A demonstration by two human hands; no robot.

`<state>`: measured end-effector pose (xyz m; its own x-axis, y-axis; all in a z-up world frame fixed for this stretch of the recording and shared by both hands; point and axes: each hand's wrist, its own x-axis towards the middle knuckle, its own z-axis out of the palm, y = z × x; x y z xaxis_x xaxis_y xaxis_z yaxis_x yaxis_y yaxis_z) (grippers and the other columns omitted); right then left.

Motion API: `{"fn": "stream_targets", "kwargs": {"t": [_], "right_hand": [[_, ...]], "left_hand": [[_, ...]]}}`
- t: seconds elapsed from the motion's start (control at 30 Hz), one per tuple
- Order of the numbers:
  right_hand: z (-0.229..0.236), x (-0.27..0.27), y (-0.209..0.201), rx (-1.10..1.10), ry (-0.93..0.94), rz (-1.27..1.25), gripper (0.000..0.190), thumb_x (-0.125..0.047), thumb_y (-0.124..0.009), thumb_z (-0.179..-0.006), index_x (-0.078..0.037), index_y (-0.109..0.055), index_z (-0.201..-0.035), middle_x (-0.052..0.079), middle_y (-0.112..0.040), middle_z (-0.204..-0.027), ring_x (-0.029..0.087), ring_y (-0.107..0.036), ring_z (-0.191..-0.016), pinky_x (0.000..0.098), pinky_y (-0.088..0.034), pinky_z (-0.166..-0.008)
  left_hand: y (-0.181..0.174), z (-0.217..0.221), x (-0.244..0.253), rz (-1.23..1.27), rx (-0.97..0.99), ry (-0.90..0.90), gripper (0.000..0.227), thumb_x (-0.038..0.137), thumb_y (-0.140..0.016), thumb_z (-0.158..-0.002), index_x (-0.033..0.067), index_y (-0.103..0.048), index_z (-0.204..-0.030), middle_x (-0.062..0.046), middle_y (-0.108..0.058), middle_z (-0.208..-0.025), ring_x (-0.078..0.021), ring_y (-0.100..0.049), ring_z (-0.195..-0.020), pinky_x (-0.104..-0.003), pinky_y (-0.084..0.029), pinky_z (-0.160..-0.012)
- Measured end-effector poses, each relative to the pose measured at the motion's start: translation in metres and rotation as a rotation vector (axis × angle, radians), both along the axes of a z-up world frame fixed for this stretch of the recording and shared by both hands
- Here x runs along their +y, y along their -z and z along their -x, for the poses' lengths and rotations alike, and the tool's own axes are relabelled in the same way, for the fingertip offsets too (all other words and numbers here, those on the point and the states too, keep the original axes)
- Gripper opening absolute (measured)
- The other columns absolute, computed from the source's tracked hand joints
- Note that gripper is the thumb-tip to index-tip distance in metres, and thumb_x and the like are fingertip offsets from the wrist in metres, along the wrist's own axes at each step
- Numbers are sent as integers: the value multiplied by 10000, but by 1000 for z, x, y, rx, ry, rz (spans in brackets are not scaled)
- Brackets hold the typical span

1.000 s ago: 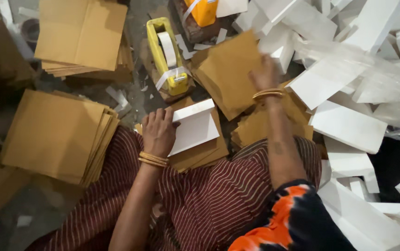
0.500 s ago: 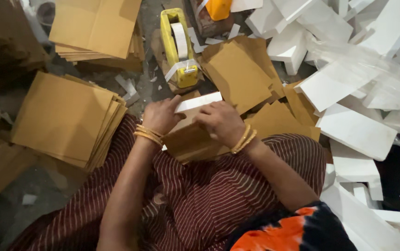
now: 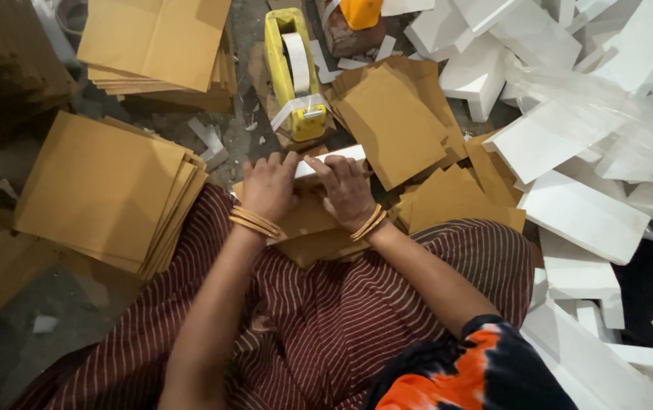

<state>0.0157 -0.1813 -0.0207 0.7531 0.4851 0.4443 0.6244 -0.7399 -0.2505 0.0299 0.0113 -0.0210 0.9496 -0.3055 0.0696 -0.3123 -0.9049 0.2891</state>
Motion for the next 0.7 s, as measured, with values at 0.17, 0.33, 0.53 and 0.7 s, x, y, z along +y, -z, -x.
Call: {"fn": "stream_targets", "kwargs": {"t": [0.17, 0.33, 0.53, 0.7], "right_hand": [[9, -10, -25, -11, 7, -44, 830, -124, -793, -748, -116, -410, -1485, 136, -473, -1363, 346, -437, -1309, 503, -310, -1152], [-18, -62, -8, 309, 253, -205, 1118, -171, -872, -725, -51, -168, -1584, 255, -371, -1524, 432, -367, -1422, 519, -277, -1183], [-22, -50, 53, 712, 285, -343, 1352, -117, -896, -643, -125, 28, -1629, 277, -280, -1585, 442, -353, -1426, 462, -358, -1173], [-16, -47, 59, 777, 97, -688, 1228, -62, -815, -768, -140, 53, -1633, 242, -282, -1598, 383, -382, -1448, 411, -381, -1184]], "left_hand": [[13, 15, -7, 89, -210, -80, 493, 118, -734, -688, 129, -618, -1167, -100, -624, -953, -324, -623, -889, -484, -435, -783], [12, 16, -2, 73, -177, -84, 391, 64, -678, -714, 124, -619, -1096, -89, -630, -944, -318, -626, -903, -475, -438, -772], [7, 15, -4, 50, -224, -63, 363, 68, -668, -755, 106, -617, -1113, -102, -623, -961, -318, -614, -901, -468, -435, -770], [5, 14, -12, 30, -168, -107, 326, 103, -661, -737, 97, -616, -1060, -117, -620, -955, -329, -609, -907, -485, -431, -801]]}}
